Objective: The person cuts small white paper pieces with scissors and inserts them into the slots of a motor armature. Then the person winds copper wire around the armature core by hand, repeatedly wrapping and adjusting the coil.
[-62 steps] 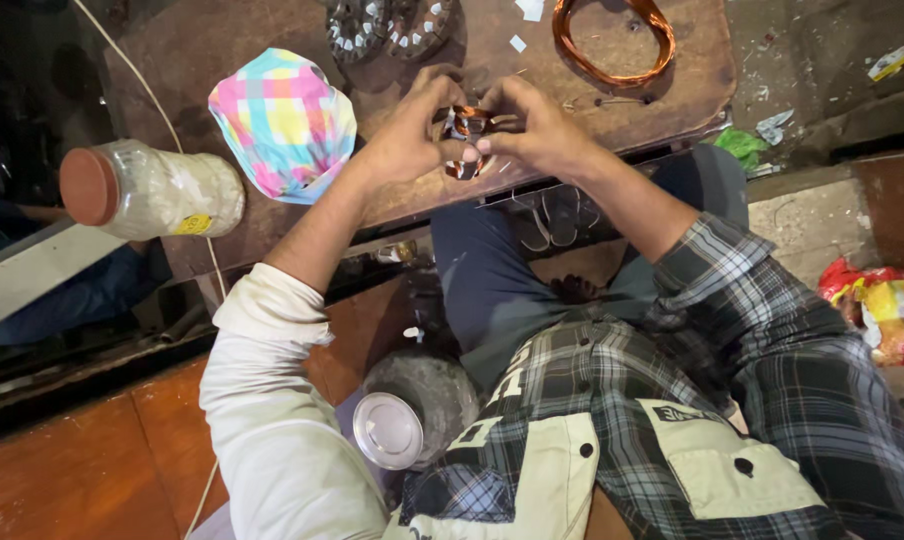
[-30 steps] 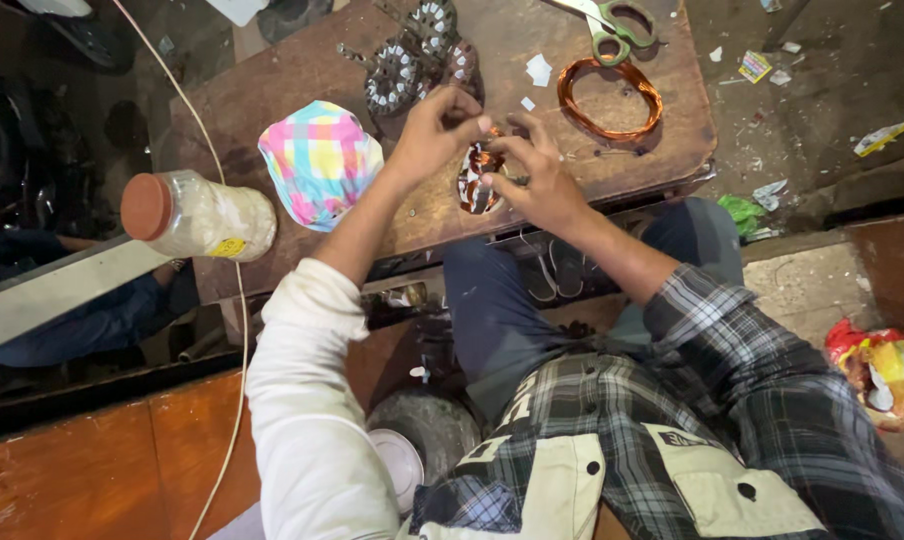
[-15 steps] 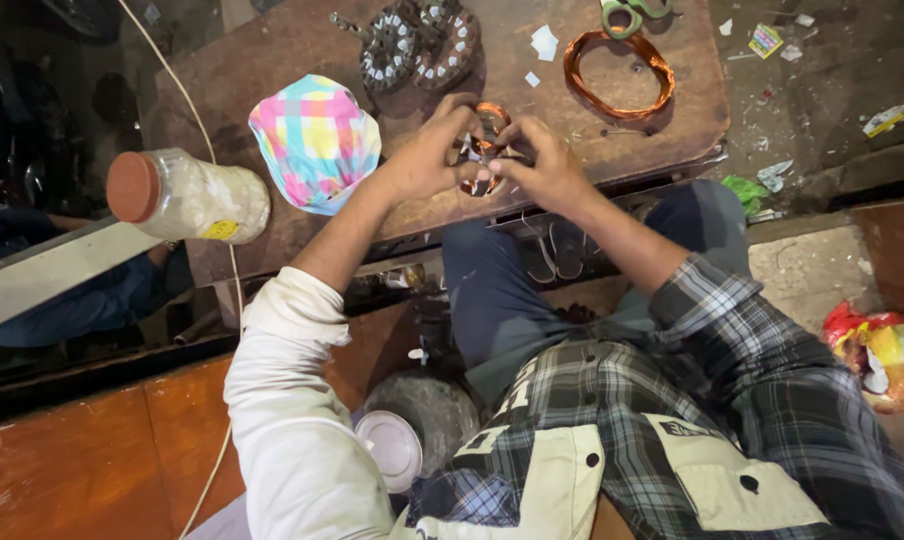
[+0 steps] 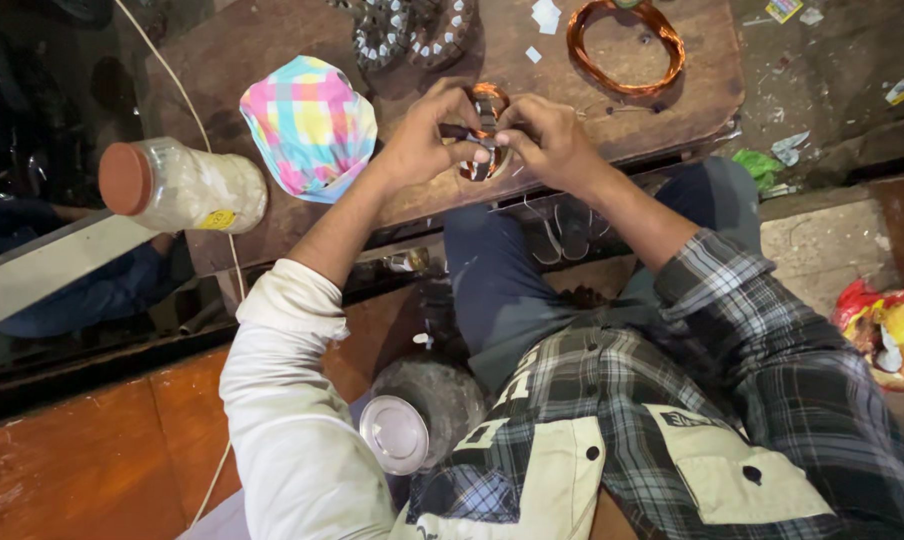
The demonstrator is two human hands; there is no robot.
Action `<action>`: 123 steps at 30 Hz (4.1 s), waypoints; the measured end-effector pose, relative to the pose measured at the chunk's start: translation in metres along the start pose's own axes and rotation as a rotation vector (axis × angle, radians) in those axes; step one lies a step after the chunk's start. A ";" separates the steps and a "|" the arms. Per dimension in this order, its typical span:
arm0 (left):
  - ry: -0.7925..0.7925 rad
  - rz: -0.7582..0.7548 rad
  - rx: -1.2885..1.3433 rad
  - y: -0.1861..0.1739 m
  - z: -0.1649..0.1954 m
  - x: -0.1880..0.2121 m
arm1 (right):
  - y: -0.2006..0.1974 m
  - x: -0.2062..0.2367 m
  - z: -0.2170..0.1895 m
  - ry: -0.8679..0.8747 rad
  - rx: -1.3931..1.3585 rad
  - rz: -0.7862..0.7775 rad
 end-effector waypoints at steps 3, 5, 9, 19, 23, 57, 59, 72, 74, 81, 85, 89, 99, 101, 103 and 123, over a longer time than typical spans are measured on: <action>-0.007 -0.036 -0.071 -0.001 0.003 -0.004 | -0.007 0.009 -0.012 -0.232 0.110 0.140; -0.060 -0.082 -0.075 -0.001 0.000 -0.009 | -0.005 0.012 -0.008 -0.194 0.047 0.160; -0.028 -0.178 -0.132 -0.001 -0.001 -0.018 | 0.002 0.016 0.005 0.014 -0.057 0.184; -0.088 -0.341 -0.084 -0.013 -0.007 -0.031 | 0.007 0.017 0.002 0.121 -0.225 0.175; 0.075 -0.453 -0.304 -0.008 0.013 -0.039 | 0.008 0.018 0.000 0.104 -0.315 0.175; 0.061 -0.067 -0.077 0.005 0.020 -0.002 | 0.008 0.022 -0.006 0.043 -0.215 0.210; 0.031 -0.054 -0.056 0.005 0.019 0.001 | 0.006 0.021 -0.007 0.016 -0.136 0.244; 0.006 -0.091 -0.023 0.005 0.008 -0.001 | 0.003 0.026 -0.017 -0.105 0.044 0.280; -0.067 -0.105 0.031 0.004 0.003 -0.003 | 0.003 0.027 -0.012 -0.056 -0.059 0.267; 0.015 -0.003 0.196 0.001 -0.009 0.008 | 0.010 0.035 -0.012 -0.011 -0.081 0.308; -0.076 0.052 0.349 0.002 -0.037 0.016 | 0.009 0.036 -0.018 -0.095 -0.025 0.301; -0.077 0.071 0.407 0.003 -0.043 0.021 | 0.012 0.027 -0.007 0.087 -0.263 0.273; -0.151 -0.002 0.098 -0.002 -0.003 -0.002 | 0.026 -0.007 0.032 0.215 -0.363 0.050; -0.052 -0.094 -0.095 -0.004 0.006 -0.008 | 0.030 -0.003 0.033 0.208 -0.394 0.039; -0.093 -0.113 -0.056 -0.005 0.005 -0.007 | 0.030 0.002 0.032 0.209 -0.458 0.021; -0.074 -0.019 0.298 0.009 -0.010 0.009 | 0.015 0.011 0.011 0.080 -0.460 0.047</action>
Point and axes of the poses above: each hand's wrist, its own x-axis away from the middle knuckle, its own y-axis out of the palm, z = x × y, the point moved 6 cm from there along -x, towards the middle knuckle, and after that the axes turned 13 degrees about x, right-handed, at the moved point
